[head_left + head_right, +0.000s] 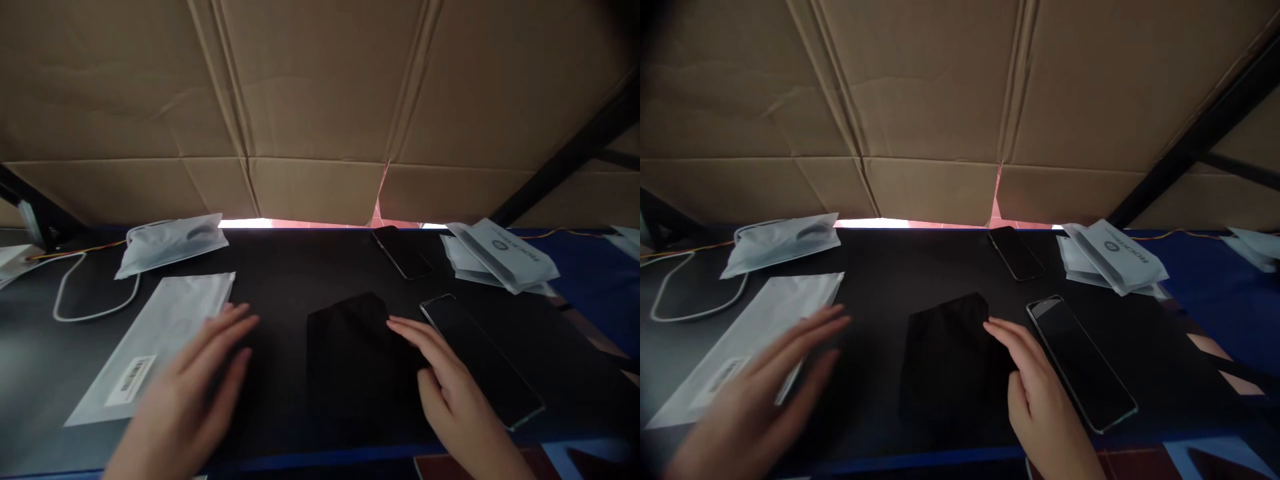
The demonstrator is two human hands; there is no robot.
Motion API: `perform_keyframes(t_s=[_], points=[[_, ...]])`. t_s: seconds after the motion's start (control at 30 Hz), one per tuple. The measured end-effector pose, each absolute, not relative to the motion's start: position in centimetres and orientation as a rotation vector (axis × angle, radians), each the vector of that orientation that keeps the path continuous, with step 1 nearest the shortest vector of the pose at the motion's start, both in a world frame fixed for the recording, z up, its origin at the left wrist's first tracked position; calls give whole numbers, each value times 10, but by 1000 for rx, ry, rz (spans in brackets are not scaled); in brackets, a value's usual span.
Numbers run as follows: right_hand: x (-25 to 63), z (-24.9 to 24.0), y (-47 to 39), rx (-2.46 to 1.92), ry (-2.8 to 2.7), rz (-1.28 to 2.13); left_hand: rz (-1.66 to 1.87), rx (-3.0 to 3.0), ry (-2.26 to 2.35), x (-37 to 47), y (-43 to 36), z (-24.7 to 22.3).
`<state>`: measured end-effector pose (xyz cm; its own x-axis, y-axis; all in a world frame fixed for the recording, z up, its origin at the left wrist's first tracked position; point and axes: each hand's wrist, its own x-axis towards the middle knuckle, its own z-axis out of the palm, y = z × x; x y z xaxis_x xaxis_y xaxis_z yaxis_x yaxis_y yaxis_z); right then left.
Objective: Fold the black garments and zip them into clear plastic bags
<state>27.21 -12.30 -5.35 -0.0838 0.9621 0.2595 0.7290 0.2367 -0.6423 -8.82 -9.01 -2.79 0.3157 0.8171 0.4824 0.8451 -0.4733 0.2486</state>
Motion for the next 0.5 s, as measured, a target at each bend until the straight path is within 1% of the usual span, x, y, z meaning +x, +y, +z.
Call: perform_keyframes(t_s=[0.1, 0.2, 0.3, 0.4, 0.5], points=[[270, -61, -120, -1640, -1731, 373, -994, -2749, -1394, -42, -98, -16], [263, -73, -119, -1758, -1737, 185, -1097, -2847, -1404, -18, -100, -10], [259, -82, -121, -1753, -1810, 58, -1002, -2831, -1341, 1, -100, -15], [260, -82, -126, -1653, -1816, 152, -880, -2848, -1223, 24, -103, -32], [263, -79, -130, -1571, -1885, 314, -889, -2815, -1289, 45, -106, -48]])
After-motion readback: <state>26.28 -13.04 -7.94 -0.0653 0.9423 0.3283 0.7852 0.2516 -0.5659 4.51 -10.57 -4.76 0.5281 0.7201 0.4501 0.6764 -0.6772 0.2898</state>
